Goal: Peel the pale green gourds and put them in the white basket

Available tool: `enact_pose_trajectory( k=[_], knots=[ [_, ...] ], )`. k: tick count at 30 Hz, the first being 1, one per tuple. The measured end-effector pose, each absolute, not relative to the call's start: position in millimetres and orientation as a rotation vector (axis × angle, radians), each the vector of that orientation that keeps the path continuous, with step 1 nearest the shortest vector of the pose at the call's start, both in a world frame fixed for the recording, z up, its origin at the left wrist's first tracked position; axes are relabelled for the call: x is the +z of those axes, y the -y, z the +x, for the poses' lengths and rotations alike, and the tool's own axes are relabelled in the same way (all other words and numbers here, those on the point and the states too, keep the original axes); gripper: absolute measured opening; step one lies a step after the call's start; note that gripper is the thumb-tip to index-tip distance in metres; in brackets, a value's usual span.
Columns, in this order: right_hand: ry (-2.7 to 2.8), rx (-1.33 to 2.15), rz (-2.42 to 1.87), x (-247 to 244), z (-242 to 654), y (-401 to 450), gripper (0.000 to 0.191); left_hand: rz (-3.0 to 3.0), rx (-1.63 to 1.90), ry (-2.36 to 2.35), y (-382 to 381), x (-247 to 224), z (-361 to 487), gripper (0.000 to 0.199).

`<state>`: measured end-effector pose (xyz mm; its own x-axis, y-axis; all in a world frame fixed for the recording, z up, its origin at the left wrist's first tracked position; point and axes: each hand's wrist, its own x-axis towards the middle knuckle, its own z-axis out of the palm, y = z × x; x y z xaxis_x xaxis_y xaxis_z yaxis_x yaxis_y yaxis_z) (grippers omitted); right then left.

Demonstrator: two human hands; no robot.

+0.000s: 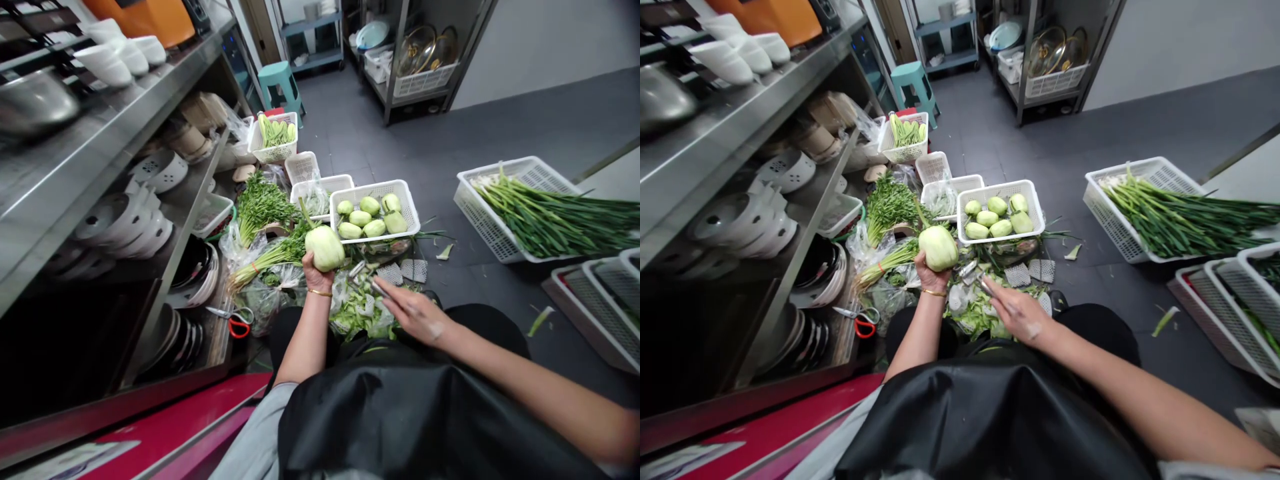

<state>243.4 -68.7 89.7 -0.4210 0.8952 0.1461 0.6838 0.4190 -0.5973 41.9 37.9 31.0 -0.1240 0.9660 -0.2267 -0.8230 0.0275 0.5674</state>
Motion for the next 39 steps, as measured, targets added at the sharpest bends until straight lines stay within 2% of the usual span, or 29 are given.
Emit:
enact_pose_trajectory(
  k=[5, 7, 12, 18, 22, 25, 28, 32, 35, 39],
  knots=[
    [2.177, 0.585, -1.245, 121.5, 218.1, 6.1, 0.05, 0.289, 1.557, -0.663, -29.7, 39.1, 50.4, 0.056],
    [2.142, 0.608, -1.242, 110.4, 210.8, 6.5, 0.05, 0.252, 1.541, -0.623, -28.5, 44.1, 50.2, 0.054],
    [2.229, 0.794, -1.175, 62.6, 241.2, 71.4, 0.047, 0.203, 1.52, -0.521, -35.2, 52.1, 38.0, 0.06],
    [2.126, 0.528, -1.197, 88.2, 233.3, 49.0, 0.052, 0.179, 1.521, -0.624, -41.3, 66.5, 47.7, 0.058],
    [2.158, 0.513, -1.152, 74.2, 220.4, 40.1, 0.052, 0.217, 1.512, -0.592, -42.7, 75.1, 51.3, 0.057],
    [2.031, 0.573, -1.24, 52.4, 255.5, 59.0, 0.05, 0.247, 1.489, -0.582, -51.0, 74.5, 44.3, 0.05],
    [1.649, 0.723, -1.477, 47.8, 311.1, 76.9, 0.05, 0.302, 1.417, -0.706, -64.4, 65.7, 51.5, 0.043],
    [1.009, 1.051, -1.471, 61.9, 367.4, 80.6, 0.055, 0.472, 1.202, -0.761, -73.5, 44.9, 105.2, 0.055],
    [0.943, 1.139, -1.463, 70.1, 395.8, 73.1, 0.047, 0.604, 1.058, -0.677, -69.2, 30.8, 157.8, 0.064],
    [0.815, 1.13, -1.504, 54.4, 443.3, 65.4, 0.035, 0.631, 0.843, -0.665, -69.8, 20.4, 222.6, 0.06]
  ],
)
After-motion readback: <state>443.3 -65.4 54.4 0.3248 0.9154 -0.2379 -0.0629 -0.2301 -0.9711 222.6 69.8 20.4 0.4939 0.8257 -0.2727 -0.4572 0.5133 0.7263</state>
